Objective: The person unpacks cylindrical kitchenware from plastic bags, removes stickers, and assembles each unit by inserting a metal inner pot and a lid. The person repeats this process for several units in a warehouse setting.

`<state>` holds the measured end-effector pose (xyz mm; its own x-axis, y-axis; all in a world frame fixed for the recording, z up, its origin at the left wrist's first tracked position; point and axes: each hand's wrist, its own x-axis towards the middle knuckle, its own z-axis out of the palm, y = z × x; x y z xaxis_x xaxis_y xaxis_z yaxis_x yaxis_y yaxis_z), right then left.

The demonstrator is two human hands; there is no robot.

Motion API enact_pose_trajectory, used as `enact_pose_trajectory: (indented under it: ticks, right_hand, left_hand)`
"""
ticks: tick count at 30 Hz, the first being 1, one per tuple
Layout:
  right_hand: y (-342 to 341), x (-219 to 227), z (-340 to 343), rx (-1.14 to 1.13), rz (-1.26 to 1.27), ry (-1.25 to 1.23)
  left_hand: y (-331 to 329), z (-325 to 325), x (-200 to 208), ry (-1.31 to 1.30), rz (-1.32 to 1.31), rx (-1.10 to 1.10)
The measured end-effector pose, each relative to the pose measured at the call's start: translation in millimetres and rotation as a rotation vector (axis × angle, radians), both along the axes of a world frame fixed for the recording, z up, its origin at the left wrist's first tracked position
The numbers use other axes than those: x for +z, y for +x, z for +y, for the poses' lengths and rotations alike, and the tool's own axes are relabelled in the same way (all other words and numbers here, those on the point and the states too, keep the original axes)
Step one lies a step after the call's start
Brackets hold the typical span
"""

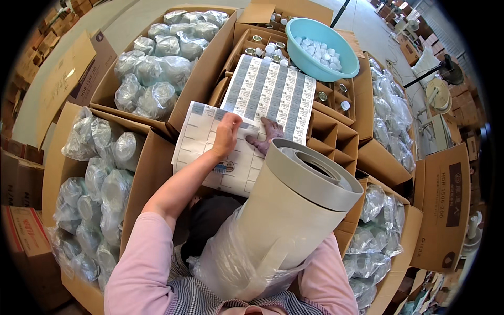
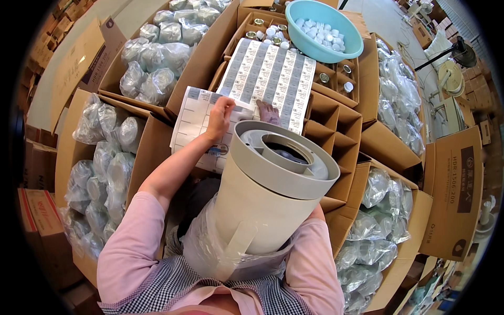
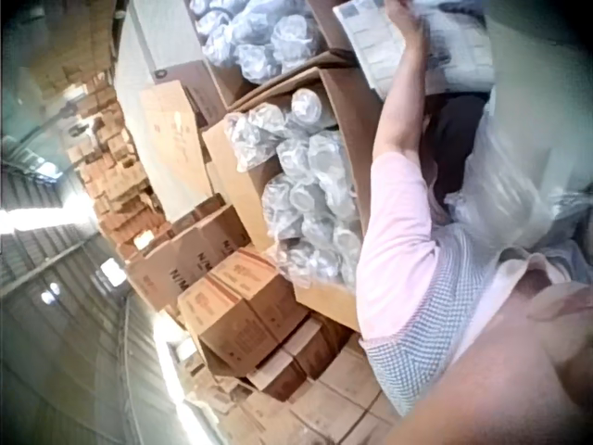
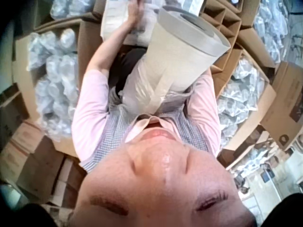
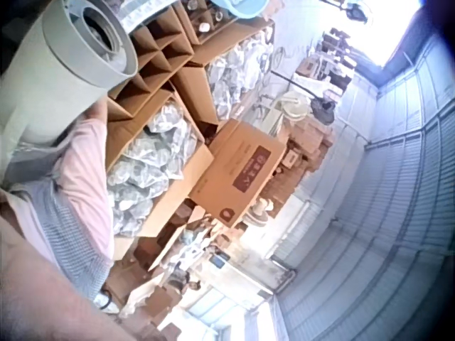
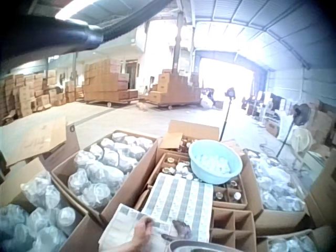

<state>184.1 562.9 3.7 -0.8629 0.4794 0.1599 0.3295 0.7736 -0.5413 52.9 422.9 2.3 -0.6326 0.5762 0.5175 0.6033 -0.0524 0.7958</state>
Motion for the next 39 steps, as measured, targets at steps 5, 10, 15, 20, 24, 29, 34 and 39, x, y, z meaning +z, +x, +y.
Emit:
enact_pose_trajectory:
  ticks: [5,10,15,20,24,29,34,39]
  right_hand:
    - [52,88,31,-0.133,0.485,-1.236]
    - [133,260,-24,0.453,0.588,-0.903]
    - [155,301,-70,0.380,0.228,-0.268]
    - [162,294,-90,0.329,0.297,-0.140]
    - [173,297,-102,0.220,0.214,-0.359]
    - [179,296,-102,0.187,0.185,-0.381]
    - [182,298,-102,0.330,0.264,-0.201]
    - [182,310,-111,0.229,0.131,-0.306]
  left_hand:
    - [-12,-20,32,0.136,-0.531,0.137]
    - [4,-89,150,0.241,-0.784,-0.118]
    - [77,-131,253,0.269,-0.730,-0.388]
    - [140,-150,271,0.028,-0.600,-0.494]
    - [154,-151,269,0.005,-0.544,-0.534]
    - [167,-148,264,0.005,-0.517,-0.520]
    - [166,-148,264,0.002,-0.472,-0.485]
    - [166,-149,264,-0.005,-0.482,-0.481]
